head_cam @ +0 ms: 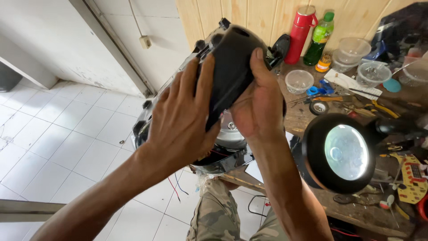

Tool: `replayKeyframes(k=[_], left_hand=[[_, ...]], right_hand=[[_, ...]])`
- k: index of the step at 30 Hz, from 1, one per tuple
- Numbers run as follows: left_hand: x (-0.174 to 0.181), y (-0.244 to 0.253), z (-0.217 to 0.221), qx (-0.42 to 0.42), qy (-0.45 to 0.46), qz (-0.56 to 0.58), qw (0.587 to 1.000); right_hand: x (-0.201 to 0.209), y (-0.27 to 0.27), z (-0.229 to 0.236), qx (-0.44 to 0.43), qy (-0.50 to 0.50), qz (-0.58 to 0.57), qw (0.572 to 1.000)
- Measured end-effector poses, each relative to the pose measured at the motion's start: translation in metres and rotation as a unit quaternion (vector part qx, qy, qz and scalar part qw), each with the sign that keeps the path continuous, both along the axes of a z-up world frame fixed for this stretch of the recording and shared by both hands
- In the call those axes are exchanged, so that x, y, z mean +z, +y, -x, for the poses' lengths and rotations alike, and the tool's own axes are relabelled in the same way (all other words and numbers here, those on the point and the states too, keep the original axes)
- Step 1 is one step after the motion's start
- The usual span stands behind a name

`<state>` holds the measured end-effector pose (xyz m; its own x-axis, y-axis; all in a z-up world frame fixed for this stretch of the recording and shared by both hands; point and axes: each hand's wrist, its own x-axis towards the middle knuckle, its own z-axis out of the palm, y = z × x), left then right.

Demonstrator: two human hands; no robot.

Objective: The person assembles a dark blue electric appliance by connecting internal wires and snapping the top and bottom plastic shells together. They repeatedly open and close the casing to check the fit and alignment of the components.

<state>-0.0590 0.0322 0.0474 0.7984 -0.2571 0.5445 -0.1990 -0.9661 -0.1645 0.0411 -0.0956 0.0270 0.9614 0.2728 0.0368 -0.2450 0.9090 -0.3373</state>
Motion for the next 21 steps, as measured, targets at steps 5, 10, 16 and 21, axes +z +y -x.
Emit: replayKeyframes(k=[5, 10, 16, 21], left_hand=[[0.014, 0.012, -0.01, 0.004, 0.052, 0.091, 0.994], [0.023, 0.037, -0.026, 0.024, 0.045, 0.094, 0.994], [0.068, 0.065, -0.043, -0.034, 0.152, 0.132, 0.979], [0.088, 0.081, -0.069, -0.075, 0.197, 0.104, 0.972]], right_hand=[[-0.011, 0.01, -0.027, 0.013, -0.082, 0.027, 0.996], [-0.034, 0.011, -0.028, 0.021, -0.209, 0.111, 0.971], [-0.123, -0.073, 0.01, -0.235, -0.548, 0.567, 0.569], [-0.194, -0.122, 0.01, -0.131, -0.561, 0.731, 0.365]])
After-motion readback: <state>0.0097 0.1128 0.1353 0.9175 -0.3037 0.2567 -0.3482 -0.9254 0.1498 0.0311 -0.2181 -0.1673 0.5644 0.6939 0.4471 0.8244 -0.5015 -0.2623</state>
